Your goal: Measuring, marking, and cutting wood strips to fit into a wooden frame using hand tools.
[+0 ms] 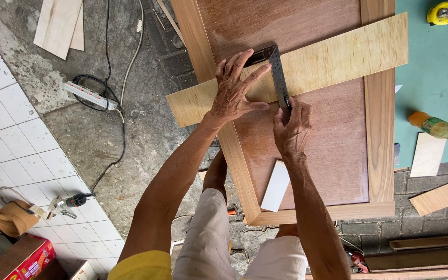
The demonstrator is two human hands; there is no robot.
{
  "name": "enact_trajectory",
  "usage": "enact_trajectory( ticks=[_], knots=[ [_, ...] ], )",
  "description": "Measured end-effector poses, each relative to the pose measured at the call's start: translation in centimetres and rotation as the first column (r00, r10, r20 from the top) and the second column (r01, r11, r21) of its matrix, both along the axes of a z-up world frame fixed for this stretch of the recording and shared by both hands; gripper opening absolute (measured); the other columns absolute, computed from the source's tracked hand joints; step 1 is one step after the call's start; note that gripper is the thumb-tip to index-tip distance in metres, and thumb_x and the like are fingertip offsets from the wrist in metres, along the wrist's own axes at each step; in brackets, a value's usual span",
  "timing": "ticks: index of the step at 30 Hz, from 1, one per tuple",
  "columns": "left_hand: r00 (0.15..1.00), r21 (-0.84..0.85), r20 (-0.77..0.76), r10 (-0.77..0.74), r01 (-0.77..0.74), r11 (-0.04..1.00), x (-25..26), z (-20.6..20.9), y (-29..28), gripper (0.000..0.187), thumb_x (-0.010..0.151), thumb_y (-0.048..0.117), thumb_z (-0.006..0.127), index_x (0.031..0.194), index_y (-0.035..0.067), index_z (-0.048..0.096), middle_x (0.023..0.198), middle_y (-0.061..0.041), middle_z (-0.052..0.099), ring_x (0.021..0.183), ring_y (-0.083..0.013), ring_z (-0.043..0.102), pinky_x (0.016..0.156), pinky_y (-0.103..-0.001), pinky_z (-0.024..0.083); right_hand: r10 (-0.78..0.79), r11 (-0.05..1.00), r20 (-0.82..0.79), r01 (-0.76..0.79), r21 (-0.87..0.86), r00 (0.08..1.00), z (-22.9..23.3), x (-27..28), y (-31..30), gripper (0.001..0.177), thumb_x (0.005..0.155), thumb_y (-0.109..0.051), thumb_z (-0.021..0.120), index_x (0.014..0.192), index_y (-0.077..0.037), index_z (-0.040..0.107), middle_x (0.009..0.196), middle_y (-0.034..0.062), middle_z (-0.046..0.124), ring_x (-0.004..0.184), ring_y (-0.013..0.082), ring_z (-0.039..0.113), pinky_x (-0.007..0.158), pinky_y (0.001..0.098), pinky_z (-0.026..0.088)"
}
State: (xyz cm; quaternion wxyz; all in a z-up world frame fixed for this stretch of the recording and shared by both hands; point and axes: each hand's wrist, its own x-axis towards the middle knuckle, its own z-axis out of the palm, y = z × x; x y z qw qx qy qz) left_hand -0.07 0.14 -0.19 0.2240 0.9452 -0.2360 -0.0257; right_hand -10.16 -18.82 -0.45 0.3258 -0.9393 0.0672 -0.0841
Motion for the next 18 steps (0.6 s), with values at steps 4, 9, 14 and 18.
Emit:
enact_trajectory(
  ticks=[4,9,14,18],
  knots=[
    [1.000,0.010,-0.018,-0.007,0.007,1.000,0.03,0.22,-0.02,0.097,0.082,0.095,0.030,0.155,0.035,0.050,0.165,-0.012,0.032,0.152,-0.0319,0.039,0.122,-0.058,0.022,-0.018,1.000,-0.032,0.019,0.008,0.999,0.13,0.14,0.00,0.037,0.093,-0.006,0.068,0.129,-0.004,0.059,0.108,0.0149,0.058,0.087,0.0320,0.066,0.058,0.0437,0.056],
    [1.000,-0.017,-0.027,-0.009,0.009,1.000,-0.02,-0.10,0.04,0.095,0.083,0.095,0.031,0.154,0.035,0.053,0.166,-0.011,0.029,0.153,-0.0324,0.036,0.122,-0.061,0.021,-0.032,0.999,0.003,0.032,0.015,0.999,0.34,0.44,0.13,0.032,0.094,-0.008,0.065,0.125,-0.003,0.061,0.107,0.0158,0.058,0.086,0.0312,0.065,0.059,0.0426,0.055],
    [1.000,-0.004,-0.009,-0.022,0.022,1.000,0.07,0.08,0.08,0.094,0.084,0.094,0.031,0.154,0.034,0.053,0.164,-0.013,0.031,0.152,-0.0327,0.037,0.121,-0.059,0.022,-0.020,0.999,-0.049,0.022,0.042,0.999,0.73,0.41,0.03,0.034,0.095,-0.008,0.066,0.128,-0.004,0.059,0.110,0.0155,0.058,0.086,0.0312,0.066,0.060,0.0423,0.058],
    [1.000,-0.013,0.003,-0.027,0.027,1.000,0.25,0.41,0.09,0.094,0.084,0.094,0.033,0.153,0.034,0.053,0.164,-0.014,0.032,0.151,-0.0331,0.039,0.120,-0.058,0.024,-0.025,0.998,-0.096,0.030,0.058,0.995,0.87,0.38,-0.02,0.035,0.095,-0.010,0.066,0.129,-0.006,0.059,0.112,0.0135,0.058,0.091,0.0322,0.067,0.064,0.0453,0.059]
  ],
)
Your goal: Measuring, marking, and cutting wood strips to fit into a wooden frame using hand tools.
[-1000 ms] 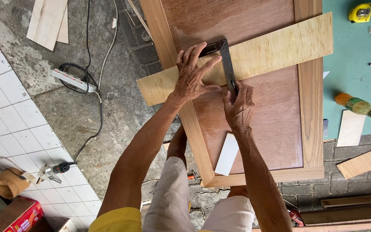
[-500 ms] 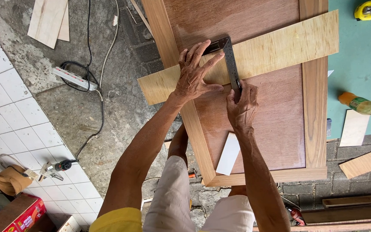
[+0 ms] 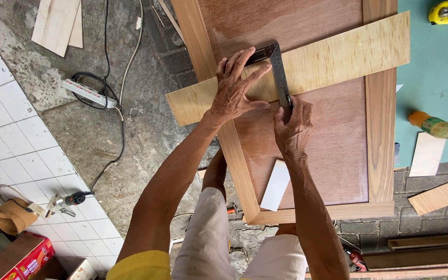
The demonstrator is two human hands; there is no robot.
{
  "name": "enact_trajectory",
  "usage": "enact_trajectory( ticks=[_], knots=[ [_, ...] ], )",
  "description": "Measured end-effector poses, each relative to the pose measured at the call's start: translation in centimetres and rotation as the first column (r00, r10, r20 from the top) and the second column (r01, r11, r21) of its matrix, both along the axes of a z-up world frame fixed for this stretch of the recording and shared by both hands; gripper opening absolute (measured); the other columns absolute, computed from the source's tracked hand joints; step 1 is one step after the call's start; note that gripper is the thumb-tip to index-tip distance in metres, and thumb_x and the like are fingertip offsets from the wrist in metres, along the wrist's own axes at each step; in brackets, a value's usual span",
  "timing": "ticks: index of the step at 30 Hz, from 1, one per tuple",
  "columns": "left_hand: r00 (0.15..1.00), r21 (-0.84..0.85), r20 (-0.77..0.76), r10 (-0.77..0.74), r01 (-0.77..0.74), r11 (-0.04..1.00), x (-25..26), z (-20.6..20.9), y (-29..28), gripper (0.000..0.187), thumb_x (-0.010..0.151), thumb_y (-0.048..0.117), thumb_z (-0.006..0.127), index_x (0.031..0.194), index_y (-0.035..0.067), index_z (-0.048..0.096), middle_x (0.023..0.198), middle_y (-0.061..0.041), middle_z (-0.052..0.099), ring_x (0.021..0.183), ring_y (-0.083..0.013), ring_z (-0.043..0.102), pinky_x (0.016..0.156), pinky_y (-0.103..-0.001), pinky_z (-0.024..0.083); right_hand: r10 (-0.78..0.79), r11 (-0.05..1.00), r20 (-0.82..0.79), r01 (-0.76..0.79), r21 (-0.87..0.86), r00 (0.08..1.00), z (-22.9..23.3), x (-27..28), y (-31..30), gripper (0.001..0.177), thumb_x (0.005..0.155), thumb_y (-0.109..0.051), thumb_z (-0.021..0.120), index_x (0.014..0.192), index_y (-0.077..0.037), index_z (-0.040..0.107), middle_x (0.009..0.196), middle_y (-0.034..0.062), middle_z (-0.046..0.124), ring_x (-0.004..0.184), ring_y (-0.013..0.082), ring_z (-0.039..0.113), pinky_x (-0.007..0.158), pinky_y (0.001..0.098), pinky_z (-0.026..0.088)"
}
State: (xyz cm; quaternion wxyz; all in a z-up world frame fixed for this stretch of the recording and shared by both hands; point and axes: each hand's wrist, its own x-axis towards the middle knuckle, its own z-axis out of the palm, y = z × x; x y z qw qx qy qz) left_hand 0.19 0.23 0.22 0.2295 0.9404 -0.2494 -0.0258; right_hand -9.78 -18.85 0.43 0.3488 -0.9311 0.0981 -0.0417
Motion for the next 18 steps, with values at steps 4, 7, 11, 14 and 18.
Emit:
enact_trajectory(
  ticks=[4,7,11,14,18],
  knots=[
    [1.000,0.036,0.003,-0.004,0.004,0.999,0.01,0.09,-0.09,0.093,0.084,0.095,0.032,0.155,0.037,0.049,0.164,-0.013,0.033,0.150,-0.0321,0.041,0.120,-0.055,0.025,0.003,1.000,0.012,-0.003,-0.005,1.000,0.07,0.07,0.01,0.034,0.095,-0.009,0.066,0.128,-0.006,0.059,0.112,0.0140,0.058,0.087,0.0312,0.068,0.062,0.0439,0.059],
    [1.000,0.034,-0.003,-0.002,0.002,0.999,-0.01,0.26,-0.09,0.093,0.084,0.095,0.032,0.155,0.038,0.049,0.164,-0.013,0.032,0.150,-0.0321,0.041,0.120,-0.055,0.024,0.007,1.000,0.012,-0.007,0.009,1.000,0.22,0.08,-0.01,0.034,0.095,-0.008,0.065,0.128,-0.005,0.058,0.111,0.0144,0.058,0.089,0.0316,0.067,0.063,0.0435,0.059],
    [1.000,0.031,0.000,-0.010,0.010,0.999,0.01,0.11,-0.04,0.092,0.084,0.095,0.031,0.154,0.038,0.052,0.163,-0.014,0.032,0.150,-0.0332,0.039,0.119,-0.057,0.025,0.021,1.000,0.044,-0.021,0.004,0.999,0.59,0.37,0.08,0.032,0.094,-0.006,0.065,0.125,-0.002,0.059,0.108,0.0167,0.057,0.090,0.0334,0.064,0.063,0.0438,0.058],
    [1.000,0.032,0.017,-0.016,0.015,0.999,0.04,-0.01,-0.03,0.092,0.083,0.096,0.033,0.153,0.039,0.051,0.163,-0.015,0.032,0.149,-0.0333,0.041,0.119,-0.056,0.026,0.006,1.000,0.013,-0.007,0.018,1.000,0.64,0.29,0.10,0.033,0.094,-0.006,0.065,0.127,-0.005,0.059,0.109,0.0150,0.057,0.086,0.0317,0.066,0.062,0.0429,0.058],
    [1.000,0.039,0.004,-0.010,0.010,0.999,-0.04,0.06,-0.12,0.091,0.083,0.095,0.031,0.153,0.040,0.052,0.163,-0.014,0.031,0.149,-0.0328,0.040,0.120,-0.057,0.023,0.025,1.000,0.038,-0.025,-0.006,0.999,0.71,0.33,0.06,0.033,0.095,-0.007,0.065,0.127,-0.003,0.059,0.110,0.0161,0.056,0.091,0.0334,0.065,0.064,0.0447,0.058]
  ],
)
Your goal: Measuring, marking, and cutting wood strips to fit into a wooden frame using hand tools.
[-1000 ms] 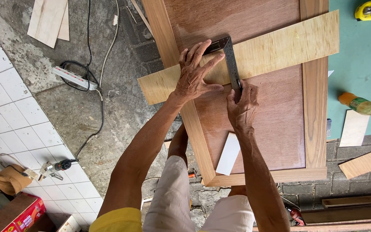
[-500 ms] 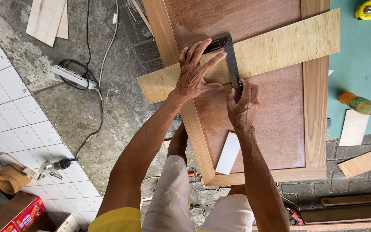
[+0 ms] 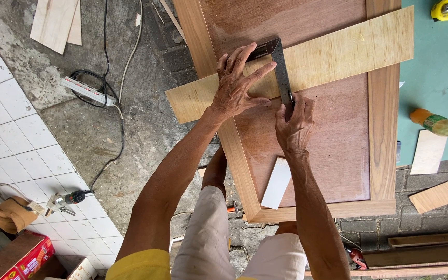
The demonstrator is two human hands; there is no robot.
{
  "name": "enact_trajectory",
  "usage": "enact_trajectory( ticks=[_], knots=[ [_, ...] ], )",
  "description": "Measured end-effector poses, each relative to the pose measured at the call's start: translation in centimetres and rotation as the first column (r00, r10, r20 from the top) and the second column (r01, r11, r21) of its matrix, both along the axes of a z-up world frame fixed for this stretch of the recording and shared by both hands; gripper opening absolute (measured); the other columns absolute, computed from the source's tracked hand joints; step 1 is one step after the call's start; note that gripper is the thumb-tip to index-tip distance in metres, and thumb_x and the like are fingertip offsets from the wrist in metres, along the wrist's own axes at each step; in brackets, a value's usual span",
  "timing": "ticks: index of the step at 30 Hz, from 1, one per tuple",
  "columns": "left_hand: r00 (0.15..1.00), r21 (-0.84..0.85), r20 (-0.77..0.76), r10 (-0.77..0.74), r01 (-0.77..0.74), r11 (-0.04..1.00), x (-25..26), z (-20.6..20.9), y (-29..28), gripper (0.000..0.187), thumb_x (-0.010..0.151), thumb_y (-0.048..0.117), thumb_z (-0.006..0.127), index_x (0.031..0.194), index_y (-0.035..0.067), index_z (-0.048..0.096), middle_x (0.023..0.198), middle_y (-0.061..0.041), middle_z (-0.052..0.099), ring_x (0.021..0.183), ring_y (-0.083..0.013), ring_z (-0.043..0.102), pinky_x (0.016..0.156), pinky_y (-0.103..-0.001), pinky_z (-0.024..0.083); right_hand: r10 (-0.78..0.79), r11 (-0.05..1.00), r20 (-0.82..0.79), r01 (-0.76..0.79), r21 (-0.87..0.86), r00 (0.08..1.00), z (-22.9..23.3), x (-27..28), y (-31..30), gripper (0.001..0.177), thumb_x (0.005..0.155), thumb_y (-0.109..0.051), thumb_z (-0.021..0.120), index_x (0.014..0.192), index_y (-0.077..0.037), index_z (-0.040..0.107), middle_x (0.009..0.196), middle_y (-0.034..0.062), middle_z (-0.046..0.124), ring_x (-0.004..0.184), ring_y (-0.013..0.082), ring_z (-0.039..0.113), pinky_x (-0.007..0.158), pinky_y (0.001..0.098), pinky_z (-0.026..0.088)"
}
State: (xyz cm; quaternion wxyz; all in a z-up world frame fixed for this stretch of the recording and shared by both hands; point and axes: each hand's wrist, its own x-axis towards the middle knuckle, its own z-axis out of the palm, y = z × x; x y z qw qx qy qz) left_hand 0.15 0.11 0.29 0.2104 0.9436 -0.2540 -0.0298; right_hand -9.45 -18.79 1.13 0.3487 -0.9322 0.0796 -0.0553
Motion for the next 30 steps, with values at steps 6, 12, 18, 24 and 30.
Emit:
enact_trajectory(
  ticks=[6,12,18,24,30],
  knots=[
    [0.999,-0.002,0.020,-0.025,0.025,1.000,0.0,0.8,-0.2,0.085,0.087,0.090,0.014,0.146,0.048,0.059,0.160,-0.018,0.029,0.144,-0.0383,0.039,0.116,-0.063,0.026,-0.008,1.000,-0.034,0.008,0.020,0.999,-0.6,-0.5,-0.5,0.035,0.095,-0.008,0.065,0.129,-0.005,0.057,0.112,0.0161,0.057,0.091,0.0349,0.066,0.068,0.0464,0.059],
    [0.996,-0.006,0.071,-0.044,0.044,0.999,-0.2,0.8,-0.4,0.078,0.093,0.086,0.021,0.145,0.045,0.062,0.159,-0.022,0.031,0.143,-0.0392,0.041,0.112,-0.061,0.027,0.041,0.997,0.087,-0.047,0.066,0.995,1.9,-4.5,-4.7,0.039,0.099,0.009,0.058,0.137,0.006,0.055,0.120,0.0210,0.062,0.096,0.0248,0.056,0.044,0.0245,0.052],
    [0.998,0.069,0.005,-0.063,0.062,0.996,-0.5,0.5,-0.4,0.079,0.094,0.087,0.021,0.148,0.045,0.058,0.162,-0.022,0.021,0.148,-0.0397,0.032,0.113,-0.071,0.021,-0.113,0.989,-0.063,0.106,-0.102,0.992,0.6,-15.2,-12.1,0.021,0.111,0.003,0.051,0.126,0.009,0.064,0.103,0.0187,0.042,0.076,0.0202,0.045,0.042,0.0301,0.039],
    [0.992,0.032,0.052,-0.113,0.111,0.993,-0.2,0.8,-1.5,0.085,0.096,0.088,0.020,0.145,0.037,0.068,0.159,-0.023,0.029,0.143,-0.0425,0.037,0.114,-0.067,0.014,-0.180,0.974,-0.278,0.132,-0.182,0.943,1.1,-19.9,-14.5,0.027,0.105,-0.001,0.054,0.131,0.004,0.060,0.112,0.0254,0.053,0.067,0.0237,0.055,0.043,0.0345,0.051],
    [0.991,0.199,-0.065,-0.114,0.124,0.972,-0.3,-0.2,-2.3,0.098,0.095,0.098,0.015,0.152,0.035,0.063,0.167,-0.025,0.022,0.152,-0.0471,0.027,0.113,-0.073,-0.004,-0.170,0.977,-0.214,0.137,-0.162,0.962,0.9,-20.4,-17.7,0.033,0.101,-0.004,0.058,0.134,-0.001,0.060,0.098,0.0166,0.063,0.083,0.0247,0.061,0.059,0.0369,0.053]
  ],
)
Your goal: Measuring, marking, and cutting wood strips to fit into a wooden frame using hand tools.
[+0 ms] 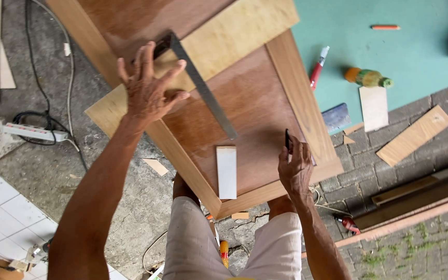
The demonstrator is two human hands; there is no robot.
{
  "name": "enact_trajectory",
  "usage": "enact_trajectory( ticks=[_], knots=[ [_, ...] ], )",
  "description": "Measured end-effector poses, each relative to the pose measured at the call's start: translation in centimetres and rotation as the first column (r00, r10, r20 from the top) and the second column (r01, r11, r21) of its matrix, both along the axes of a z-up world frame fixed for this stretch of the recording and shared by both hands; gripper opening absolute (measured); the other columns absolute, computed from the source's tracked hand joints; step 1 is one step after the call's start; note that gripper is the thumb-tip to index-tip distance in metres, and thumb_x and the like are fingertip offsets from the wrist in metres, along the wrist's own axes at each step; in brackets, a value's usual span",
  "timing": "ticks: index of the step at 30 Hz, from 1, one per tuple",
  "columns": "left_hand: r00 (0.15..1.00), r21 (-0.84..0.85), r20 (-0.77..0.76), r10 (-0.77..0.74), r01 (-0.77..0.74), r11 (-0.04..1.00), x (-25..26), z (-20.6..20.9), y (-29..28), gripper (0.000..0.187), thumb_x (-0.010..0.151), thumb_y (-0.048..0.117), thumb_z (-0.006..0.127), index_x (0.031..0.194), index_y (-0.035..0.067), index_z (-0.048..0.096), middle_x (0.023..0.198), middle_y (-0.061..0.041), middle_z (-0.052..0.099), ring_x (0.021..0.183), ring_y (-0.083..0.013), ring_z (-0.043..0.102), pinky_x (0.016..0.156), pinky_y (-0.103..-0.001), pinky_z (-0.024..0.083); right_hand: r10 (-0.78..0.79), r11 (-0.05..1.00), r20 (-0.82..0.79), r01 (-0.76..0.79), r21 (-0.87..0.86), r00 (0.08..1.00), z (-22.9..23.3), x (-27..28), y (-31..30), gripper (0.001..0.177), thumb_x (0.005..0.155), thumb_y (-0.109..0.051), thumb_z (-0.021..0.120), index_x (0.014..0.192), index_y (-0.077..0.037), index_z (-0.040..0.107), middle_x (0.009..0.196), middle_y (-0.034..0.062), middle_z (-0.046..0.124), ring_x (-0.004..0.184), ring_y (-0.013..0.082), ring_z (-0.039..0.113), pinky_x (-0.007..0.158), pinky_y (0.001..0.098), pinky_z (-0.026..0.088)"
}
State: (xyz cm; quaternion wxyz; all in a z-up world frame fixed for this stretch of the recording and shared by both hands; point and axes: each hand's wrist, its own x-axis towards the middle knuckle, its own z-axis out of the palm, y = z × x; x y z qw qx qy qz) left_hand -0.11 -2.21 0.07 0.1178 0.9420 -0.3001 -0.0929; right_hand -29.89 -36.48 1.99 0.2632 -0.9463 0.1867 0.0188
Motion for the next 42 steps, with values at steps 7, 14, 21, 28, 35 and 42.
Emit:
enact_trajectory(
  ticks=[7,14,21,28,35,42],
  knots=[
    [0.999,0.142,-0.050,-0.017,0.023,0.990,-0.2,1.5,-0.7,0.092,0.092,0.092,0.028,0.156,0.033,0.057,0.167,-0.026,0.016,0.149,-0.0498,0.026,0.113,-0.079,0.023,0.000,0.994,-0.014,0.002,0.107,1.000,0.9,0.0,-3.7,0.034,0.096,-0.007,0.066,0.129,-0.007,0.063,0.090,0.0047,0.061,0.076,0.0205,0.060,0.062,0.0376,0.050],
    [0.996,0.032,0.045,-0.082,0.081,0.996,-0.3,2.9,-2.0,0.076,0.099,0.077,0.050,0.151,0.023,0.064,0.161,-0.035,0.028,0.145,-0.0550,0.041,0.111,-0.071,0.034,-0.057,0.967,0.132,0.022,0.254,0.990,-0.1,2.0,-10.6,0.022,0.100,-0.011,0.078,0.116,-0.003,0.064,0.091,0.0069,0.066,0.062,0.0127,0.060,0.046,0.0221,0.049],
    [0.986,0.081,0.135,-0.093,0.083,0.993,-0.2,2.6,-2.4,0.076,0.101,0.075,0.049,0.145,0.017,0.069,0.153,-0.038,0.038,0.143,-0.0488,0.042,0.112,-0.056,0.030,0.009,1.000,0.171,-0.011,0.011,0.985,-31.7,6.5,-27.0,0.015,0.096,-0.017,0.073,0.107,-0.007,0.075,0.081,0.0036,0.072,0.068,0.0242,0.067,0.062,0.0399,0.052],
    [0.994,0.039,0.061,-0.089,0.087,0.995,-1.0,0.2,-0.7,0.072,0.104,0.076,0.052,0.156,0.026,0.055,0.167,-0.016,0.017,0.155,-0.0433,0.022,0.123,-0.072,0.027,-0.133,0.991,-0.391,0.109,-0.081,0.911,-40.3,8.6,-24.8,0.062,0.097,-0.040,0.078,0.127,0.001,0.042,0.118,0.0276,0.060,0.098,0.0496,0.063,0.073,0.0605,0.052],
    [0.989,-0.015,0.088,-0.122,0.124,0.992,-1.3,1.2,-0.9,0.077,0.106,0.076,0.031,0.154,0.020,0.053,0.161,-0.002,0.047,0.144,-0.0550,0.025,0.114,-0.074,0.017,-0.154,0.957,-0.205,0.198,0.213,0.967,-36.4,6.7,-25.0,0.017,0.094,-0.006,0.046,0.103,-0.005,0.031,0.091,0.0165,0.049,0.081,0.0357,0.044,0.067,0.0565,0.035],
    [0.983,-0.053,0.151,-0.103,0.112,0.992,-1.0,-2.8,0.8,0.087,0.101,0.086,0.024,0.160,0.025,0.045,0.165,-0.001,0.043,0.146,-0.0527,0.012,0.114,-0.069,-0.006,-0.201,0.941,0.079,0.170,0.293,0.976,-8.8,10.3,-20.6,0.013,0.123,-0.017,0.042,0.126,-0.007,0.035,0.108,0.0167,0.057,0.093,0.0309,0.056,0.066,0.0471,0.048]
  ],
)
